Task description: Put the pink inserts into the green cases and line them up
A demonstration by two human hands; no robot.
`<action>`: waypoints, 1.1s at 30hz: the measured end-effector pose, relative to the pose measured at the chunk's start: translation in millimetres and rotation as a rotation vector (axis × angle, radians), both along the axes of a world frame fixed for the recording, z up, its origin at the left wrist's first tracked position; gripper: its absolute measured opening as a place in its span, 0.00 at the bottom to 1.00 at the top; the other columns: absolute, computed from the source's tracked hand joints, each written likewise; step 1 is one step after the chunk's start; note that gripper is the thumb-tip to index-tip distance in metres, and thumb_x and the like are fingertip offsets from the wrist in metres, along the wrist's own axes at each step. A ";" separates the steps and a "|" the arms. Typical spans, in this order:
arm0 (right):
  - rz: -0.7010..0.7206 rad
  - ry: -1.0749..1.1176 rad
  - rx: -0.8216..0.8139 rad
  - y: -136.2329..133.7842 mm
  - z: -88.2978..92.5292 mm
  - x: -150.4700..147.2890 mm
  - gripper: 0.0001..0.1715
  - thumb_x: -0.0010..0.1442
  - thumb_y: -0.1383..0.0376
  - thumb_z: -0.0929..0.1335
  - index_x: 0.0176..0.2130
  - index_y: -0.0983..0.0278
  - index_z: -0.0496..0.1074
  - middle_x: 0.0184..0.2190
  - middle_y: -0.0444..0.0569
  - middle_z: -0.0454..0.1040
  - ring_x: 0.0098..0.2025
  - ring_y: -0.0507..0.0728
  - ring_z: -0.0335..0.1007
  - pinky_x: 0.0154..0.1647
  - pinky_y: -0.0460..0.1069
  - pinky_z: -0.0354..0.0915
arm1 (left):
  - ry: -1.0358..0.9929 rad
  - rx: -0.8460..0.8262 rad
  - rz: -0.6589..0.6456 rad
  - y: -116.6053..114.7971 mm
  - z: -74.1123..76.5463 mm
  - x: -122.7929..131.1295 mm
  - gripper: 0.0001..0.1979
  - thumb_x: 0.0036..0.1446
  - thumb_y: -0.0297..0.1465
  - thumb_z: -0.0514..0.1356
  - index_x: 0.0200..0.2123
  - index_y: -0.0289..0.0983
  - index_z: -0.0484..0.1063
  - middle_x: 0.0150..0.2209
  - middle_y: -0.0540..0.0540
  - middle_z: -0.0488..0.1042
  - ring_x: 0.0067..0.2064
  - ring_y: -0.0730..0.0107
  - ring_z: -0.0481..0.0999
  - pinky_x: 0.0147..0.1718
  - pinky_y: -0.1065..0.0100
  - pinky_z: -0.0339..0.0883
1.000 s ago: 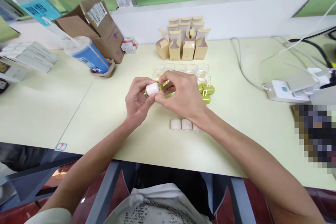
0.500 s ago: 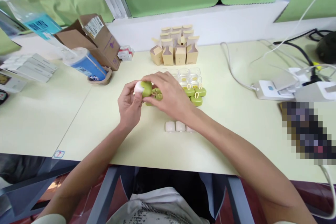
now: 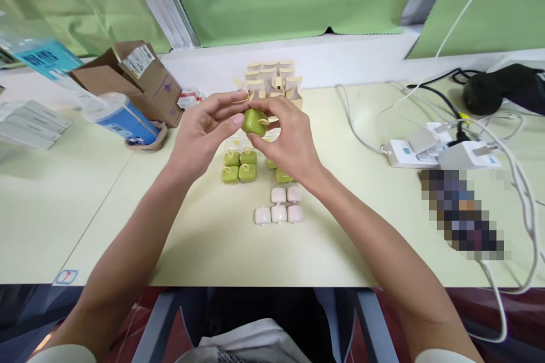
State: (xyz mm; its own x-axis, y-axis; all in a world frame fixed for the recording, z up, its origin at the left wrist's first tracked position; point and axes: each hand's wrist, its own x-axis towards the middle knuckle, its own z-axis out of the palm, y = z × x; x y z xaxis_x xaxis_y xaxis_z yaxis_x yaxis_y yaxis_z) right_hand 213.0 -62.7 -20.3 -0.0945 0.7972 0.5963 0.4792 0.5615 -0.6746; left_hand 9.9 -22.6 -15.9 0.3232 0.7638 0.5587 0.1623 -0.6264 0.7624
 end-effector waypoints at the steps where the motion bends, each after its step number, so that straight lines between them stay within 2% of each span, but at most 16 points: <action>1: -0.008 0.001 -0.002 -1.4 0.2 -1.1 0.21 0.64 0.59 0.77 0.56 0.56 0.81 0.54 0.52 0.84 0.55 0.63 0.83 0.56 0.60 0.85 | 0.012 -0.005 0.026 -0.2 -0.5 -1.3 0.21 0.69 0.48 0.71 0.59 0.45 0.80 0.53 0.42 0.86 0.60 0.51 0.87 0.58 0.49 0.87; 4: -0.022 -0.001 -0.040 -5.9 1.9 -4.7 0.17 0.66 0.57 0.77 0.53 0.56 0.81 0.53 0.52 0.84 0.54 0.63 0.83 0.54 0.60 0.85 | 0.039 -0.055 0.055 -4.5 -1.5 -6.6 0.21 0.67 0.46 0.73 0.57 0.42 0.81 0.49 0.42 0.86 0.53 0.54 0.88 0.51 0.50 0.89; 7: 0.022 -0.014 -0.080 -7.6 3.5 -7.6 0.14 0.68 0.55 0.76 0.51 0.56 0.81 0.53 0.51 0.84 0.54 0.62 0.83 0.52 0.58 0.85 | 0.031 -0.179 -0.057 -4.8 -4.3 -9.9 0.24 0.62 0.48 0.77 0.55 0.41 0.84 0.50 0.40 0.85 0.48 0.55 0.88 0.44 0.52 0.91; 10: 0.074 -0.021 -0.101 -4.3 5.6 -3.0 0.18 0.67 0.56 0.77 0.55 0.55 0.80 0.54 0.51 0.84 0.56 0.62 0.82 0.50 0.55 0.84 | -0.009 -0.253 -0.108 3.8 -10.7 -13.0 0.26 0.57 0.46 0.80 0.53 0.40 0.85 0.51 0.41 0.84 0.46 0.57 0.87 0.40 0.52 0.92; 12: 0.060 -0.030 -0.115 -0.2 7.2 5.8 0.19 0.66 0.59 0.77 0.56 0.55 0.80 0.53 0.51 0.84 0.55 0.62 0.82 0.48 0.54 0.83 | -0.059 -0.242 -0.063 13.1 -15.6 -17.8 0.26 0.56 0.44 0.81 0.53 0.39 0.85 0.50 0.41 0.83 0.46 0.58 0.85 0.41 0.50 0.92; 14: 0.016 -0.109 -0.136 4.5 7.2 15.8 0.14 0.66 0.65 0.75 0.52 0.58 0.82 0.48 0.50 0.85 0.48 0.61 0.83 0.46 0.55 0.81 | -0.069 -0.209 0.016 22.0 -19.6 -24.5 0.26 0.55 0.42 0.81 0.53 0.38 0.84 0.50 0.41 0.83 0.48 0.57 0.84 0.45 0.48 0.91; 17: -0.033 -0.444 -0.239 10.4 0.4 22.2 0.09 0.65 0.71 0.72 0.42 0.62 0.85 0.39 0.50 0.85 0.41 0.61 0.82 0.47 0.57 0.76 | 0.068 -0.147 0.126 28.6 -23.5 -31.8 0.27 0.52 0.38 0.82 0.54 0.39 0.85 0.52 0.40 0.84 0.52 0.56 0.84 0.53 0.48 0.88; 20: -0.075 -0.785 -0.344 13.7 -11.6 15.6 0.13 0.68 0.73 0.70 0.46 0.65 0.86 0.44 0.56 0.85 0.48 0.67 0.82 0.45 0.57 0.69 | 0.225 -0.130 0.099 24.9 -25.8 -29.0 0.25 0.52 0.39 0.80 0.52 0.40 0.86 0.53 0.40 0.85 0.52 0.55 0.85 0.55 0.51 0.86; 22: -0.108 -0.898 -0.374 14.8 -18.5 9.0 0.15 0.71 0.72 0.69 0.50 0.65 0.86 0.50 0.60 0.84 0.51 0.68 0.81 0.42 0.56 0.66 | 0.287 -0.131 0.041 19.5 -26.6 -22.8 0.22 0.53 0.40 0.78 0.51 0.40 0.87 0.53 0.40 0.85 0.51 0.55 0.85 0.55 0.51 0.85; 27: -0.100 -0.999 -0.424 15.8 -24.5 3.3 0.16 0.74 0.71 0.67 0.52 0.66 0.84 0.54 0.62 0.82 0.51 0.68 0.81 0.40 0.56 0.61 | 0.402 -0.099 -0.003 9.9 -29.0 -9.5 0.21 0.54 0.37 0.75 0.51 0.40 0.87 0.52 0.41 0.87 0.51 0.54 0.86 0.59 0.50 0.83; 33: -0.122 -0.954 -0.418 16.6 -23.7 5.5 0.19 0.72 0.72 0.67 0.59 0.66 0.79 0.57 0.63 0.81 0.52 0.70 0.81 0.39 0.55 0.60 | 0.491 -0.102 -0.021 5.1 -34.4 -2.2 0.27 0.51 0.33 0.74 0.56 0.39 0.83 0.53 0.40 0.87 0.51 0.51 0.87 0.60 0.46 0.83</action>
